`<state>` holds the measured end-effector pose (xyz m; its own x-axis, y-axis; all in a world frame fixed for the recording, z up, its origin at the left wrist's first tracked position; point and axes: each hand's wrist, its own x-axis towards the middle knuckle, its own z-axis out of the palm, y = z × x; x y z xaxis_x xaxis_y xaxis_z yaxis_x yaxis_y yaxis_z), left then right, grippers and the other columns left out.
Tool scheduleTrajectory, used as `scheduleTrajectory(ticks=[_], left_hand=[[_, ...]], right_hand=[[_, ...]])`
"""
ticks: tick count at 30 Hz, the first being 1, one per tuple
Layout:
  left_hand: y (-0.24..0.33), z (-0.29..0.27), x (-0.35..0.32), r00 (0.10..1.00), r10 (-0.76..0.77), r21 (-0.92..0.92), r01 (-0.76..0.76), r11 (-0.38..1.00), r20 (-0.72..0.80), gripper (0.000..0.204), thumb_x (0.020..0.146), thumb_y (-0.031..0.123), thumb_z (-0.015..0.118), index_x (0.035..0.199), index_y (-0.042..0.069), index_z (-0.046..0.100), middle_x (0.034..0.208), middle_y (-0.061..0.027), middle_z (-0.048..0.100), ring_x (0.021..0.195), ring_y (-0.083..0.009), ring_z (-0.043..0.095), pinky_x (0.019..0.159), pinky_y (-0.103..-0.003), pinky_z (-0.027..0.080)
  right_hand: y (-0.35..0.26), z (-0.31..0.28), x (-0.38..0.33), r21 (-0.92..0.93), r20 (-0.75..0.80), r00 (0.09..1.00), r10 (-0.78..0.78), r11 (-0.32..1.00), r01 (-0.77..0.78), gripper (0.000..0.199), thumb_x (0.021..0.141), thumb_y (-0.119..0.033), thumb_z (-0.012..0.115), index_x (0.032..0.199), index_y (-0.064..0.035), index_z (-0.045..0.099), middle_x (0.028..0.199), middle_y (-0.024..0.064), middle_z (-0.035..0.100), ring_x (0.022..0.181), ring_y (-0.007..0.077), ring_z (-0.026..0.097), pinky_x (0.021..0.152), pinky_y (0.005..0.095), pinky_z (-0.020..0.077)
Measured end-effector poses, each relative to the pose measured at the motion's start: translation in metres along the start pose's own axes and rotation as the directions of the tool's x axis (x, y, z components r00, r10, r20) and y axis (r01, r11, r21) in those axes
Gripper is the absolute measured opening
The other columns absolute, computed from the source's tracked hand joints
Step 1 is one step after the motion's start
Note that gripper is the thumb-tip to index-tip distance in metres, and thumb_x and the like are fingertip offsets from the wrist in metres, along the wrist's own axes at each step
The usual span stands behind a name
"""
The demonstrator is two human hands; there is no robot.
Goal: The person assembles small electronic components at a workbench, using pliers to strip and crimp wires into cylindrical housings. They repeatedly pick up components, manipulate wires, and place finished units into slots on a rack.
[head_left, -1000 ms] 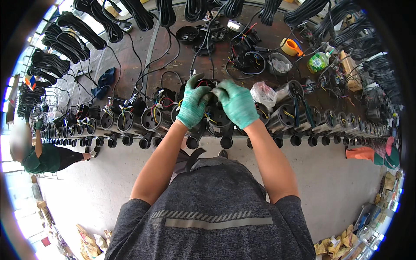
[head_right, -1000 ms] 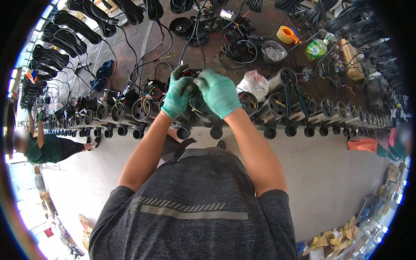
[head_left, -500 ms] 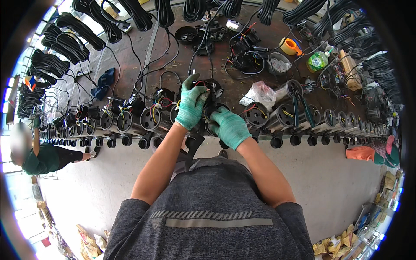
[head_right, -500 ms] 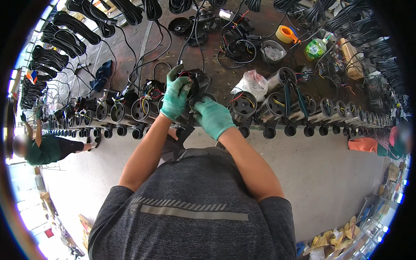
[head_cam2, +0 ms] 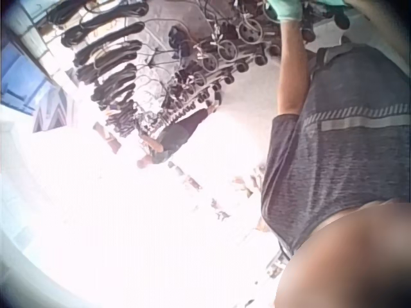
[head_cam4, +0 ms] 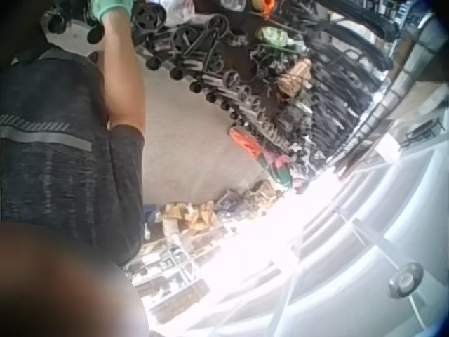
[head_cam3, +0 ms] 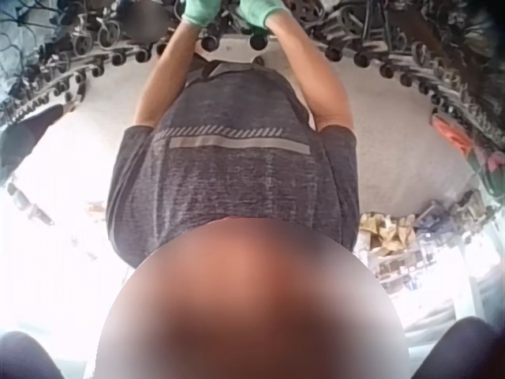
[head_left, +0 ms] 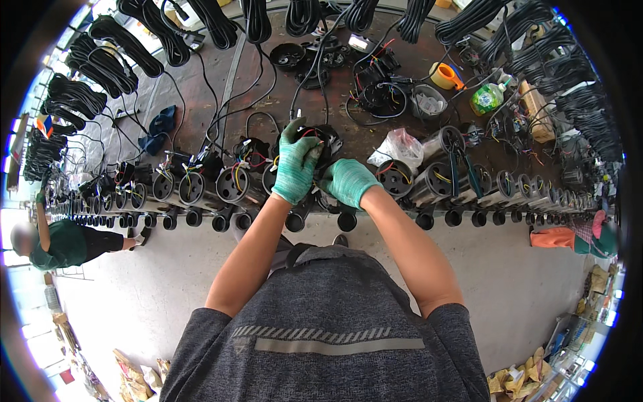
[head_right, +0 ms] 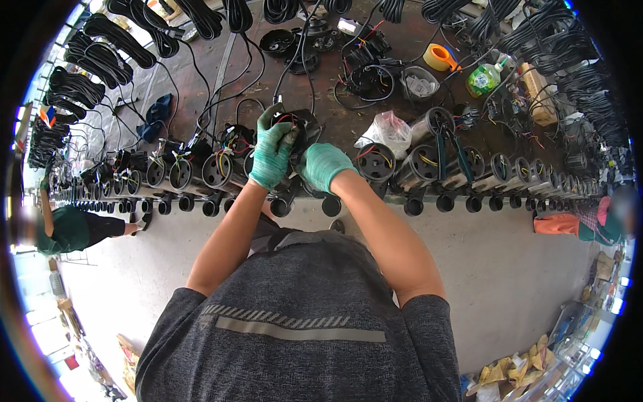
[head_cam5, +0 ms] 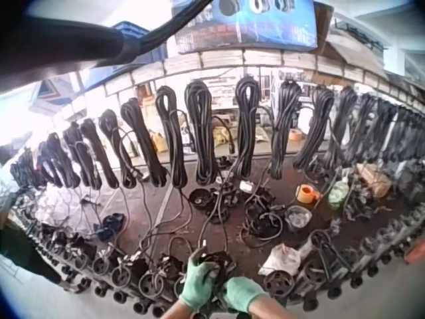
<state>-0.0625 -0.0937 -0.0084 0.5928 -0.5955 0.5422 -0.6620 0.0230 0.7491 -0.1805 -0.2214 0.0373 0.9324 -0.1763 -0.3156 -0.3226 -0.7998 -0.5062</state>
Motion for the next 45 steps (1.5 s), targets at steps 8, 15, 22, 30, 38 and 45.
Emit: scheduleTrajectory(ticks=[8, 15, 22, 30, 38, 45], left_hand=[[-0.007, 0.000, 0.000, 1.000, -0.008, -0.011, 0.008, 1.000, -0.021, 0.030, 0.092, -0.008, 0.069, 0.118, 0.005, 0.071, 0.155, -0.0206, 0.045, 0.135, -0.0391, 0.053, 0.116, -0.043, 0.044], [-0.001, -0.003, 0.001, 0.998, -0.047, 0.010, 0.047, 0.999, 0.035, 0.025, 0.092, -0.001, 0.071, 0.116, 0.005, 0.072, 0.155, -0.0224, 0.046, 0.139, -0.0432, 0.050, 0.118, -0.046, 0.041], [0.012, -0.020, 0.004, 0.954, 0.007, 0.279, -0.095, 0.956, 0.300, 0.024, 0.082, 0.009, 0.077, 0.106, 0.015, 0.080, 0.162, -0.0245, 0.044, 0.151, -0.0593, 0.030, 0.124, -0.057, 0.034], [0.031, -0.024, 0.002, 0.930, -0.025, 0.449, -0.153, 0.880, 0.366, 0.021, 0.083, 0.015, 0.078, 0.104, 0.019, 0.079, 0.167, -0.0155, 0.038, 0.153, -0.0593, 0.027, 0.124, -0.068, 0.028], [0.035, -0.016, -0.004, 0.919, -0.038, 0.546, -0.199, 0.814, 0.392, 0.017, 0.082, 0.018, 0.079, 0.100, 0.021, 0.078, 0.168, -0.0112, 0.039, 0.155, -0.0593, 0.022, 0.123, -0.075, 0.022], [0.040, -0.008, -0.005, 0.926, 0.032, 0.593, -0.267, 0.760, 0.375, 0.013, 0.088, 0.026, 0.075, 0.098, 0.023, 0.083, 0.165, -0.0034, 0.045, 0.156, -0.0540, 0.026, 0.121, -0.082, 0.015]], right_hand=[[0.000, 0.012, 0.001, 0.048, -0.071, 0.996, 0.047, 0.998, -0.044, 0.027, 0.089, -0.033, 0.075, 0.102, -0.0101, 0.081, 0.094, 0.0185, 0.077, 0.090, 0.0410, 0.073, 0.082, 0.0494, 0.0586], [-0.007, -0.007, -0.021, -0.048, -0.103, 0.987, 0.121, 0.991, -0.126, 0.035, 0.083, -0.034, 0.078, 0.102, -0.0041, 0.078, 0.093, 0.0231, 0.076, 0.089, 0.0429, 0.073, 0.081, 0.0484, 0.0590], [0.014, -0.014, -0.041, 0.329, -0.137, 0.984, 0.113, 0.942, -0.062, 0.026, 0.093, -0.018, 0.075, 0.111, 0.0009, 0.074, 0.102, 0.0226, 0.076, 0.091, 0.0333, 0.073, 0.085, 0.0427, 0.0562], [0.014, -0.004, -0.057, 0.327, -0.230, 0.972, 0.039, 0.944, 0.039, 0.021, 0.093, -0.018, 0.073, 0.104, -0.0004, 0.073, 0.093, 0.0232, 0.073, 0.088, 0.0410, 0.072, 0.080, 0.0462, 0.0562], [0.014, -0.014, -0.056, -0.064, -0.239, 0.934, -0.265, 0.964, 0.257, 0.018, 0.095, -0.016, 0.070, 0.109, -0.0057, 0.073, 0.100, 0.0168, 0.073, 0.087, 0.0405, 0.072, 0.079, 0.0496, 0.0577], [0.013, -0.009, -0.052, -0.393, -0.421, 0.791, -0.445, 0.875, 0.283, 0.012, 0.088, -0.012, 0.072, 0.099, -0.0110, 0.072, 0.094, 0.0084, 0.067, 0.080, 0.0313, 0.072, 0.065, 0.0435, 0.0587]])
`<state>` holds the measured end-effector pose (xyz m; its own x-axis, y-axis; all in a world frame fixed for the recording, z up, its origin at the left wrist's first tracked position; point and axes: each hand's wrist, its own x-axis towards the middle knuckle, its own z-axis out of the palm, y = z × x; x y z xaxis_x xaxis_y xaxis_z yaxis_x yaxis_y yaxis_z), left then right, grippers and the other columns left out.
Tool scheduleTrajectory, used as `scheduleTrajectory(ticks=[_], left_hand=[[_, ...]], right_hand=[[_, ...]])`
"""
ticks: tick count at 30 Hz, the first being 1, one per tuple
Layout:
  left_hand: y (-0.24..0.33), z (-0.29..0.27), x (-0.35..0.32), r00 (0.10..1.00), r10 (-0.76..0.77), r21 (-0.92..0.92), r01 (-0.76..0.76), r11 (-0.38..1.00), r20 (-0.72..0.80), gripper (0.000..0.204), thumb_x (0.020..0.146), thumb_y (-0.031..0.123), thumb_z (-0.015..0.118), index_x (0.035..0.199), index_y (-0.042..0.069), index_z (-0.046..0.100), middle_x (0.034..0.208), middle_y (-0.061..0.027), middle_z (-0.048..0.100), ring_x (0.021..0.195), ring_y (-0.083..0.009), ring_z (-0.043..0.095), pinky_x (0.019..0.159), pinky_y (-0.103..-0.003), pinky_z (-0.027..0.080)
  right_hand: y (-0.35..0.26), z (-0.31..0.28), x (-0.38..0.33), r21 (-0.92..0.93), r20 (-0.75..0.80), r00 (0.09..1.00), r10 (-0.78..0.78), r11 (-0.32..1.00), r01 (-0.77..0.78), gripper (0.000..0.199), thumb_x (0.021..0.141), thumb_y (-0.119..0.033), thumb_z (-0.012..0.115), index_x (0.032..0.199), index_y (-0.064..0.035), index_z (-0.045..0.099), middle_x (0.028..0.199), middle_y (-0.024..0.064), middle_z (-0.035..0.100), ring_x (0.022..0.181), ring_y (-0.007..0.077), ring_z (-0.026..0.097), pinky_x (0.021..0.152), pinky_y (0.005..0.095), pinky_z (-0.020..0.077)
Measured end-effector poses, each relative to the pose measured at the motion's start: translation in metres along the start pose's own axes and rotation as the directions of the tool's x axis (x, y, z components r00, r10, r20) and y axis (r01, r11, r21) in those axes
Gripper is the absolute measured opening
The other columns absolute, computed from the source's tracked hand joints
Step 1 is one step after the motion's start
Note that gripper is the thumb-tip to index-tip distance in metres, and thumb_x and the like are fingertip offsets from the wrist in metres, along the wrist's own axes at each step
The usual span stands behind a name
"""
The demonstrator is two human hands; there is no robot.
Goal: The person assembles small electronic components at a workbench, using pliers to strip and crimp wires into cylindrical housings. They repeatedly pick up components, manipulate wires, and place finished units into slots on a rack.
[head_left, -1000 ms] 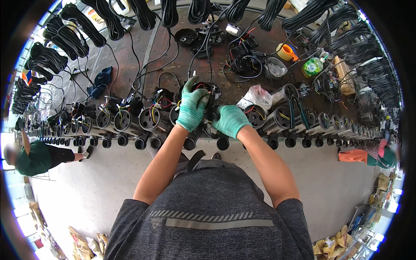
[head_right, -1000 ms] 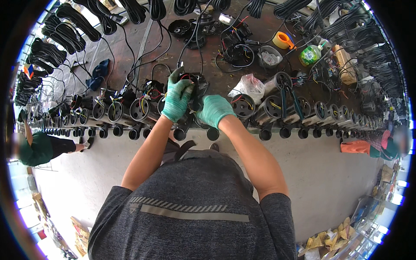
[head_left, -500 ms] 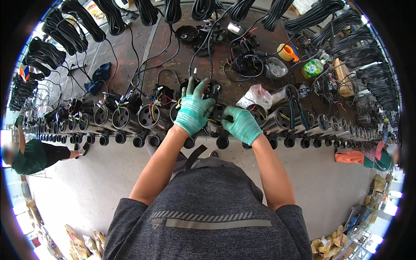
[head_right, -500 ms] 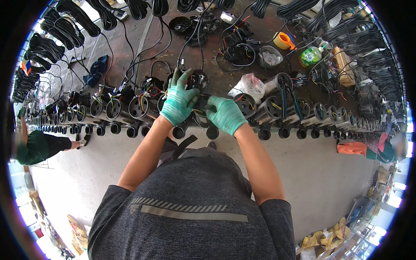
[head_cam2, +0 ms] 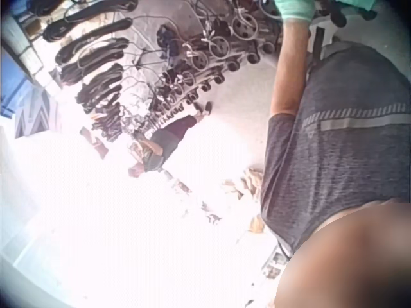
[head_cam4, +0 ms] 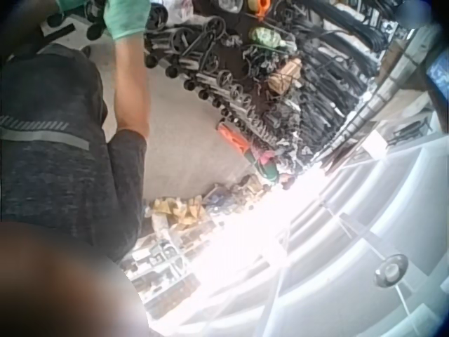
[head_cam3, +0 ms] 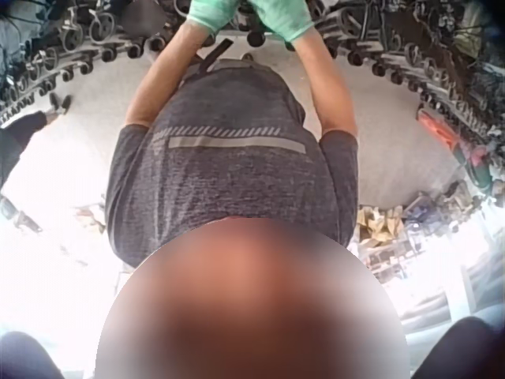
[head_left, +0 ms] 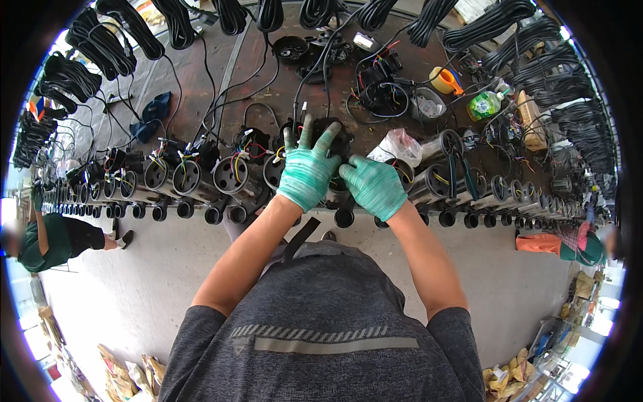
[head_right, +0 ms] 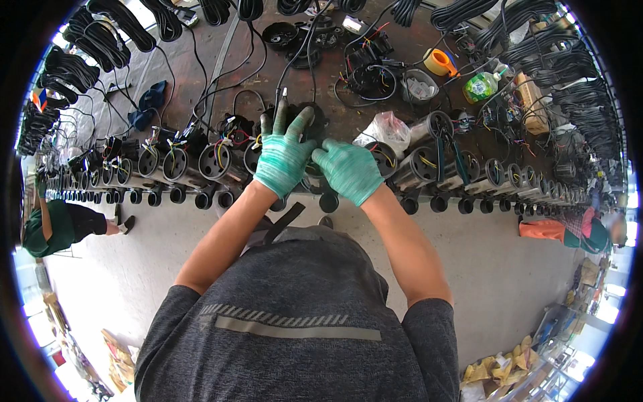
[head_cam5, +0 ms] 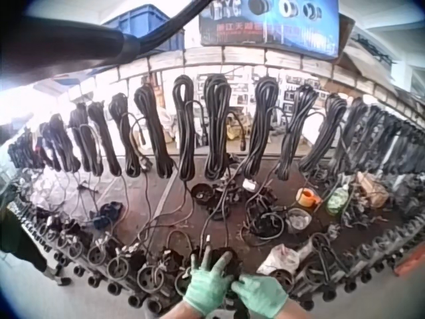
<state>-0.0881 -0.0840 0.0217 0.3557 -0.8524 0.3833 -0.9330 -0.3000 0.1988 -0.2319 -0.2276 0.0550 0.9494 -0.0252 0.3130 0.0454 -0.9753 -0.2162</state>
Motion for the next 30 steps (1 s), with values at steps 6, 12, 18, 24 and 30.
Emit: scheduleTrajectory(ticks=[6, 12, 18, 24, 30], left_hand=[[-0.003, 0.004, -0.011, 0.994, 0.026, -0.012, -0.027, 1.000, -0.105, 0.019, 0.083, 0.026, 0.079, 0.101, 0.023, 0.083, 0.164, -0.0044, 0.045, 0.155, -0.0542, 0.029, 0.116, -0.085, 0.020], [-0.003, 0.002, -0.015, 0.988, 0.053, -0.015, -0.056, 0.998, -0.145, 0.020, 0.083, 0.025, 0.079, 0.102, 0.024, 0.082, 0.162, -0.0033, 0.047, 0.154, -0.0505, 0.032, 0.117, -0.084, 0.021], [-0.002, 0.010, -0.014, 0.974, 0.103, -0.015, -0.108, 0.994, -0.202, 0.022, 0.084, 0.023, 0.078, 0.106, 0.025, 0.081, 0.161, -0.0010, 0.049, 0.154, -0.0453, 0.034, 0.117, -0.083, 0.022], [0.000, 0.002, -0.016, 0.978, 0.132, -0.054, -0.142, 0.988, -0.159, 0.027, 0.080, 0.027, 0.081, 0.106, 0.025, 0.081, 0.161, -0.0077, 0.047, 0.155, -0.0481, 0.029, 0.122, -0.077, 0.016], [-0.003, 0.007, -0.019, 0.974, 0.123, -0.082, -0.141, 0.987, -0.192, 0.028, 0.077, 0.029, 0.082, 0.105, 0.023, 0.080, 0.161, -0.0096, 0.048, 0.156, -0.0481, 0.028, 0.124, -0.075, 0.015]], right_hand=[[0.002, 0.026, -0.016, -0.035, -0.152, 0.983, 0.106, 0.993, -0.112, 0.014, 0.087, -0.011, 0.072, 0.100, -0.0131, 0.072, 0.095, 0.0072, 0.067, 0.079, 0.0298, 0.072, 0.065, 0.0423, 0.0585], [0.005, 0.031, -0.017, 0.083, -0.123, 0.971, 0.206, 0.977, -0.197, 0.014, 0.091, -0.017, 0.073, 0.104, -0.0134, 0.073, 0.100, 0.0084, 0.068, 0.083, 0.0320, 0.072, 0.067, 0.0446, 0.0590], [0.005, 0.026, -0.017, 0.139, -0.074, 0.969, 0.235, 0.965, -0.224, 0.014, 0.094, -0.018, 0.071, 0.107, -0.0138, 0.072, 0.102, 0.0098, 0.067, 0.085, 0.0353, 0.071, 0.069, 0.0474, 0.0592], [-0.005, 0.026, -0.017, 0.248, -0.090, 0.939, 0.332, 0.921, -0.301, 0.014, 0.093, -0.014, 0.072, 0.105, -0.0074, 0.069, 0.103, 0.0151, 0.068, 0.089, 0.0403, 0.070, 0.073, 0.0484, 0.0582], [-0.014, 0.034, -0.017, 0.509, -0.062, 0.852, 0.520, 0.751, -0.421, 0.013, 0.093, -0.009, 0.071, 0.102, -0.0004, 0.071, 0.095, 0.0222, 0.072, 0.084, 0.0411, 0.070, 0.074, 0.0444, 0.0571]])
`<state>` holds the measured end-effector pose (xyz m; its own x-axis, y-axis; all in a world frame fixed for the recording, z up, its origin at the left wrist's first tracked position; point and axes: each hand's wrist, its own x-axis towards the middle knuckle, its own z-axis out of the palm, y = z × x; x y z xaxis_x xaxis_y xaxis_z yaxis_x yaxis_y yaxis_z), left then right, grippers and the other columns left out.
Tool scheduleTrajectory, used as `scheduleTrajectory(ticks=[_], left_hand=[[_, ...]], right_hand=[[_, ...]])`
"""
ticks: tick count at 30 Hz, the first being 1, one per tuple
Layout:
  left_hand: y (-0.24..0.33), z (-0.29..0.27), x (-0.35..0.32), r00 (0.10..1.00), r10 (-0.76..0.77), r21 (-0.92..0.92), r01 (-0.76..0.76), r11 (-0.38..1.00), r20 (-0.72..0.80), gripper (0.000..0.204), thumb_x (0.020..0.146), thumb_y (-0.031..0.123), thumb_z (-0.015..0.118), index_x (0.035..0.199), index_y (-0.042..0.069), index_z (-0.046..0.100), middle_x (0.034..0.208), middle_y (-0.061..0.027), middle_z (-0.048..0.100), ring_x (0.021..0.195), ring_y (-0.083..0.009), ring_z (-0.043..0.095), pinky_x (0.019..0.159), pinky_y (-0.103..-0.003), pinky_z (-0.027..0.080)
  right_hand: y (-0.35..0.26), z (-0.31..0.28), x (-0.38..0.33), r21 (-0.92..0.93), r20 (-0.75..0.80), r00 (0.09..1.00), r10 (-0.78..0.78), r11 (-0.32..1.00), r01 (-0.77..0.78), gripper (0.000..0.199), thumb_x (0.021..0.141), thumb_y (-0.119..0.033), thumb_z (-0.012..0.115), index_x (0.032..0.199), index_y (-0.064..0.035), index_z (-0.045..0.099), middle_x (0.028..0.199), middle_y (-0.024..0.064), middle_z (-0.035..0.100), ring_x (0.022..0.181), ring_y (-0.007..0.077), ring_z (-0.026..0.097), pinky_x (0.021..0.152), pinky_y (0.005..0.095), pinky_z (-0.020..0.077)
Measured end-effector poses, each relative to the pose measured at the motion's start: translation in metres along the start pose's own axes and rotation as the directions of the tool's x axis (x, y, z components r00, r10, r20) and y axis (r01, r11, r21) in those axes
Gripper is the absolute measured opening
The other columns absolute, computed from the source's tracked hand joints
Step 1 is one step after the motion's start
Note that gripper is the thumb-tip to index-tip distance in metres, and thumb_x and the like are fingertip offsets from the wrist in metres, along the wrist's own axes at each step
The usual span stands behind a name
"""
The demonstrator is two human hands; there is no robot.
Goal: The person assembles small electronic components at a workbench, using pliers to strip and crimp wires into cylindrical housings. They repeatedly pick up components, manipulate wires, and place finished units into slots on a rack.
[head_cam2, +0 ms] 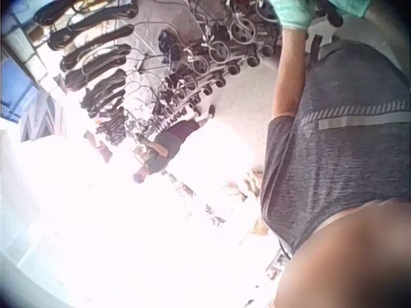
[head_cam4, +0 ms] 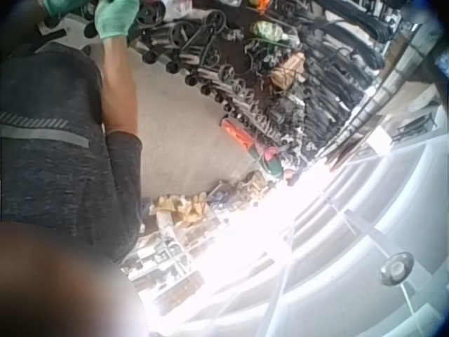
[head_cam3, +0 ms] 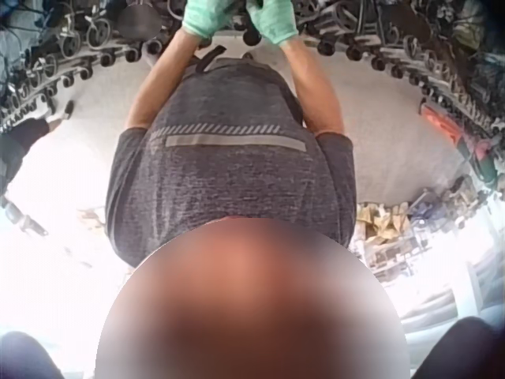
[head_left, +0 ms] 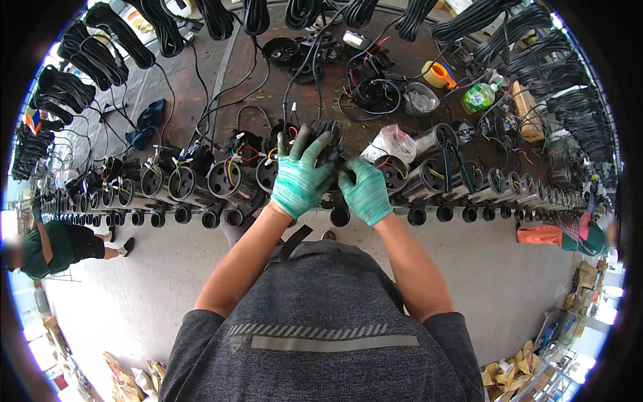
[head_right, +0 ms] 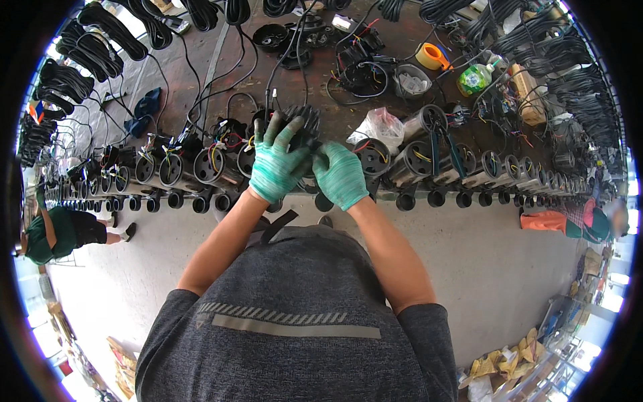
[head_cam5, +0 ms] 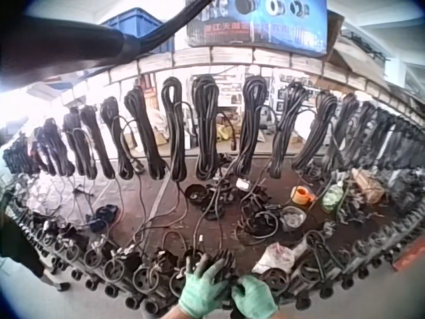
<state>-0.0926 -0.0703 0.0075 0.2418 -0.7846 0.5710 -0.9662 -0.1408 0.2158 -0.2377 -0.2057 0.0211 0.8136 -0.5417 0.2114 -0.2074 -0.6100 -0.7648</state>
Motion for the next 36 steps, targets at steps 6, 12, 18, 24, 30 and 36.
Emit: scheduleTrajectory(ticks=[6, 12, 18, 24, 30, 36], left_hand=[[-0.002, 0.010, -0.002, 0.997, 0.028, 0.055, -0.024, 0.998, -0.071, 0.026, 0.077, 0.030, 0.082, 0.103, 0.025, 0.080, 0.159, -0.0052, 0.051, 0.156, -0.0440, 0.030, 0.126, -0.072, 0.014], [-0.004, 0.015, -0.004, 0.995, 0.065, 0.112, -0.057, 0.992, -0.070, 0.024, 0.078, 0.030, 0.082, 0.102, 0.026, 0.079, 0.156, -0.0004, 0.054, 0.156, -0.0403, 0.033, 0.126, -0.071, 0.014], [-0.003, 0.016, -0.002, 0.995, 0.063, 0.107, -0.054, 0.993, -0.078, 0.023, 0.078, 0.028, 0.081, 0.102, 0.026, 0.080, 0.153, 0.0020, 0.057, 0.155, -0.0384, 0.035, 0.125, -0.072, 0.016], [-0.003, 0.018, -0.003, 0.994, 0.086, 0.115, -0.078, 0.990, -0.070, 0.021, 0.080, 0.028, 0.080, 0.101, 0.027, 0.081, 0.151, 0.0033, 0.058, 0.154, -0.0349, 0.038, 0.126, -0.071, 0.016], [0.000, 0.010, 0.001, 0.999, 0.020, 0.026, -0.018, 1.000, -0.048, 0.018, 0.080, 0.024, 0.077, 0.097, 0.024, 0.082, 0.145, 0.0048, 0.062, 0.150, -0.0325, 0.044, 0.126, -0.071, 0.015], [0.002, 0.005, 0.003, 0.999, -0.025, -0.040, 0.024, 0.999, -0.023, 0.018, 0.081, 0.021, 0.076, 0.097, 0.022, 0.083, 0.142, 0.0043, 0.066, 0.148, -0.0323, 0.047, 0.127, -0.071, 0.014]], right_hand=[[0.005, 0.006, 0.002, 0.152, 0.027, 0.985, 0.171, 0.973, -0.173, 0.015, 0.094, -0.013, 0.072, 0.100, 0.0008, 0.071, 0.081, 0.0212, 0.073, 0.073, 0.0389, 0.073, 0.068, 0.0430, 0.0573], [-0.014, -0.003, 0.009, 0.602, 0.404, 0.706, 0.582, 0.412, -0.684, 0.015, 0.099, -0.016, 0.069, 0.094, -0.0020, 0.068, 0.067, 0.0049, 0.063, 0.046, 0.0170, 0.058, 0.041, 0.0325, 0.0401], [-0.015, -0.011, 0.010, 0.615, 0.476, 0.626, 0.618, 0.275, -0.739, 0.016, 0.101, -0.018, 0.065, 0.088, -0.0091, 0.067, 0.067, -0.0008, 0.057, 0.044, 0.0108, 0.049, 0.037, 0.0275, 0.0302], [-0.023, -0.013, 0.012, 0.590, 0.456, 0.606, 0.652, 0.288, -0.754, 0.016, 0.101, -0.020, 0.065, 0.088, -0.0099, 0.066, 0.069, -0.0016, 0.058, 0.045, 0.0107, 0.051, 0.038, 0.0261, 0.0324], [-0.021, -0.010, 0.015, 0.566, 0.461, 0.587, 0.666, 0.288, -0.772, 0.014, 0.102, -0.020, 0.065, 0.095, -0.0092, 0.071, 0.069, -0.0012, 0.060, 0.046, 0.0105, 0.054, 0.038, 0.0258, 0.0373], [0.032, -0.007, -0.001, 0.102, 0.037, 0.985, 0.166, 0.980, -0.169, 0.019, 0.099, -0.013, 0.066, 0.114, -0.0036, 0.071, 0.096, 0.0094, 0.073, 0.073, 0.0249, 0.073, 0.060, 0.0357, 0.0581]])
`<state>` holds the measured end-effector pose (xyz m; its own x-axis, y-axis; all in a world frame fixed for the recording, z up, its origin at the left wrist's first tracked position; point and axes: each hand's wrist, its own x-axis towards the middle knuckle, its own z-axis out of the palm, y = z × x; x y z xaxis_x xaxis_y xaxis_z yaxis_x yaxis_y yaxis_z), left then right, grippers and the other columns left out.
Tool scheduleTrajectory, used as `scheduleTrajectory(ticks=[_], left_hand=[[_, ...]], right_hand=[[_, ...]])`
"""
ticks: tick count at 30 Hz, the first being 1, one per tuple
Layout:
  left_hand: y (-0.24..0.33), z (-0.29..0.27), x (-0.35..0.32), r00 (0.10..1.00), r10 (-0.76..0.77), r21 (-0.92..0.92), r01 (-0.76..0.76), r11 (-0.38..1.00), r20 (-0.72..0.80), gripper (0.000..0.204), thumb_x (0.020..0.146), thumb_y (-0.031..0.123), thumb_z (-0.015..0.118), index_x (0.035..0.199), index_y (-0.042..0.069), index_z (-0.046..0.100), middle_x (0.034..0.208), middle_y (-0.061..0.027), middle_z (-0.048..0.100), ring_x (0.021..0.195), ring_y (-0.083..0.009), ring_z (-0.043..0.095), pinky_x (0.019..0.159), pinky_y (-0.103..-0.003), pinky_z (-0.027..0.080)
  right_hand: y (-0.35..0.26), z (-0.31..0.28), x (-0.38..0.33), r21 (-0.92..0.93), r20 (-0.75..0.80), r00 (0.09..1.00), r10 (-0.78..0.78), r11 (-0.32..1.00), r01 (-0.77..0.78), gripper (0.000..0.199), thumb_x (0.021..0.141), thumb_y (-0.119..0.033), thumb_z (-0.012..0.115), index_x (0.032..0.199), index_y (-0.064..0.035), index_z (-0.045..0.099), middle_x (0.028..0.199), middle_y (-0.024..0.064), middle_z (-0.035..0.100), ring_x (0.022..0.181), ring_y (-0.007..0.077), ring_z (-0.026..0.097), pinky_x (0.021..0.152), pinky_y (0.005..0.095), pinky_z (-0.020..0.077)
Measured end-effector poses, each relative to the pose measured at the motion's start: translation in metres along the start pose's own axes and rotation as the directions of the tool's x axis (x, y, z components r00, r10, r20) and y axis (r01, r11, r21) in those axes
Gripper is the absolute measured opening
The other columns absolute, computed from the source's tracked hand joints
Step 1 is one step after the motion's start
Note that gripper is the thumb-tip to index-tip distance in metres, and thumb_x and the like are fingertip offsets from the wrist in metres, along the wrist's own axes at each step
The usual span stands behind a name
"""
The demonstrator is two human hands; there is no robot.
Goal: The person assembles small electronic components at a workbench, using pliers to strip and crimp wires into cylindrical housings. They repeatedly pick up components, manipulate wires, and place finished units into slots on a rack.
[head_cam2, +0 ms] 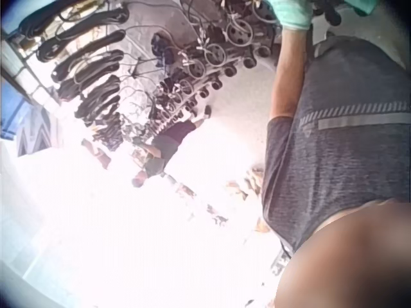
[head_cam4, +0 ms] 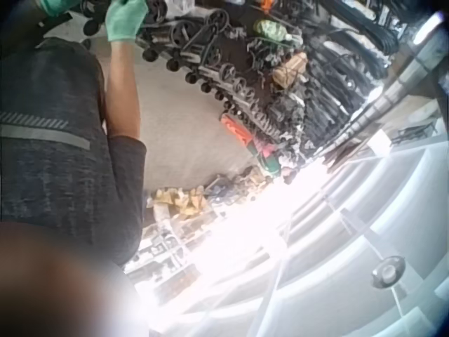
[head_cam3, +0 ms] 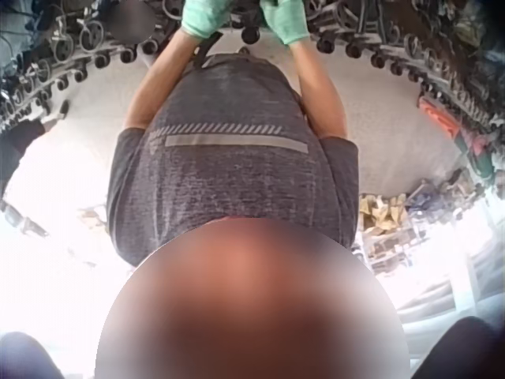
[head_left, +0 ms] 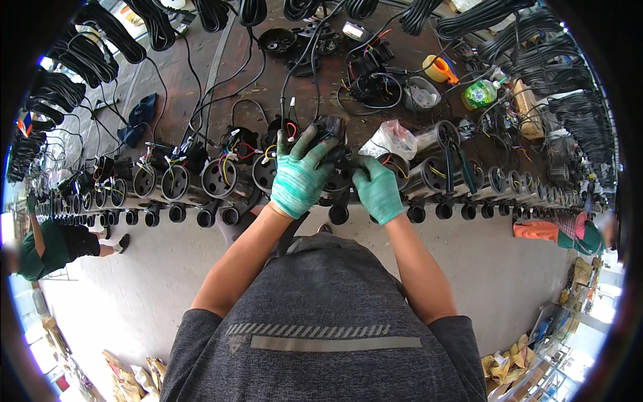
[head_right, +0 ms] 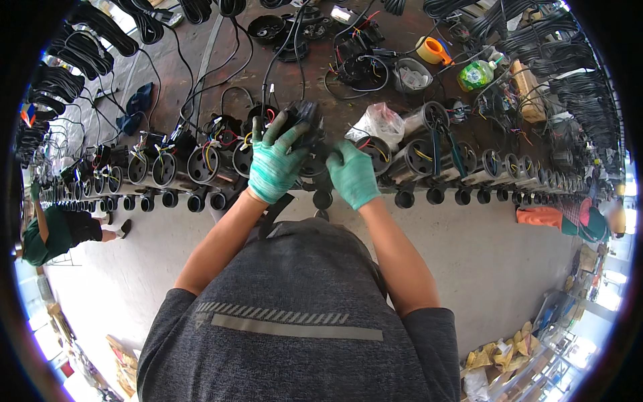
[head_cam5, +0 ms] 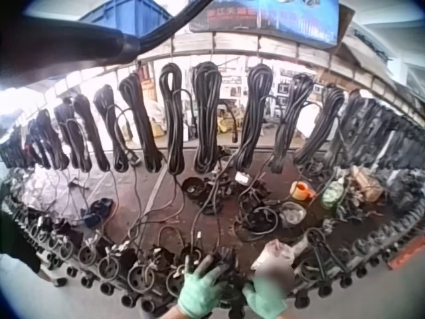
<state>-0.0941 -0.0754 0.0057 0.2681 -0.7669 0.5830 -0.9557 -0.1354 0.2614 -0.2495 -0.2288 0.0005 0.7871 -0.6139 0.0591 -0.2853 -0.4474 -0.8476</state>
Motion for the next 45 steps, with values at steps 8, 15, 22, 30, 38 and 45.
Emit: scheduleTrajectory(ticks=[8, 15, 22, 30, 38, 45], left_hand=[[-0.001, 0.003, 0.001, 1.000, -0.005, 0.011, 0.005, 1.000, -0.019, 0.025, 0.083, 0.021, 0.077, 0.107, 0.021, 0.084, 0.142, 0.0047, 0.066, 0.147, -0.0319, 0.047, 0.127, -0.070, 0.015], [-0.005, 0.005, -0.001, 0.999, 0.032, 0.021, -0.032, 0.999, -0.010, 0.018, 0.076, 0.021, 0.078, 0.094, 0.024, 0.081, 0.150, 0.0032, 0.060, 0.154, -0.0353, 0.039, 0.127, -0.069, 0.016], [-0.005, 0.003, -0.003, 0.999, 0.034, 0.021, -0.034, 0.999, -0.010, 0.017, 0.076, 0.020, 0.079, 0.092, 0.025, 0.081, 0.148, 0.0032, 0.062, 0.154, -0.0348, 0.038, 0.127, -0.069, 0.016], [-0.002, 0.001, 0.000, 1.000, -0.009, -0.019, 0.008, 1.000, -0.023, 0.029, 0.083, 0.021, 0.076, 0.110, 0.023, 0.083, 0.143, 0.0053, 0.065, 0.148, -0.0303, 0.047, 0.126, -0.069, 0.019], [-0.004, 0.003, -0.003, 1.000, -0.010, 0.004, 0.010, 1.000, 0.022, 0.037, 0.082, 0.022, 0.076, 0.118, 0.025, 0.083, 0.146, 0.0051, 0.062, 0.151, -0.0384, 0.042, 0.124, -0.073, 0.017], [-0.005, 0.002, -0.001, 0.995, -0.060, -0.022, 0.062, 0.998, 0.077, 0.025, 0.082, 0.019, 0.079, 0.106, 0.022, 0.084, 0.147, 0.0042, 0.062, 0.153, -0.0499, 0.035, 0.124, -0.075, 0.018]], right_hand=[[-0.023, -0.008, -0.002, -0.542, 0.169, 0.842, -0.512, 0.665, 0.513, 0.029, 0.089, -0.012, 0.075, 0.117, -0.0141, 0.069, 0.105, 0.0085, 0.068, 0.078, 0.0297, 0.074, 0.064, 0.0402, 0.0603], [-0.031, 0.003, 0.005, -0.148, 0.068, 0.957, -0.283, 0.945, 0.290, 0.012, 0.098, -0.016, 0.071, 0.105, -0.0073, 0.073, 0.075, 0.0087, 0.068, 0.063, 0.0237, 0.070, 0.052, 0.0338, 0.0528], [-0.048, -0.008, -0.001, 0.425, 0.335, 0.803, 0.493, 0.681, -0.596, 0.029, 0.107, -0.023, 0.059, 0.104, 0.0025, 0.071, 0.068, 0.0078, 0.067, 0.048, 0.0174, 0.062, 0.041, 0.0331, 0.0429], [-0.024, -0.009, 0.003, -0.519, 0.133, 0.821, -0.555, 0.667, 0.535, 0.027, 0.085, -0.013, 0.079, 0.110, -0.0116, 0.070, 0.101, 0.0088, 0.069, 0.084, 0.0283, 0.074, 0.065, 0.0387, 0.0600], [-0.030, 0.001, 0.003, -0.357, 0.092, 0.870, -0.485, 0.799, 0.483, 0.011, 0.091, -0.014, 0.074, 0.099, -0.0080, 0.072, 0.084, 0.0086, 0.071, 0.064, 0.0252, 0.070, 0.056, 0.0376, 0.0551], [-0.066, -0.013, 0.006, 0.305, 0.459, 0.724, 0.516, 0.674, -0.673, 0.022, 0.104, -0.022, 0.066, 0.103, 0.0001, 0.072, 0.076, 0.0080, 0.071, 0.044, 0.0124, 0.059, 0.039, 0.0308, 0.0409]])
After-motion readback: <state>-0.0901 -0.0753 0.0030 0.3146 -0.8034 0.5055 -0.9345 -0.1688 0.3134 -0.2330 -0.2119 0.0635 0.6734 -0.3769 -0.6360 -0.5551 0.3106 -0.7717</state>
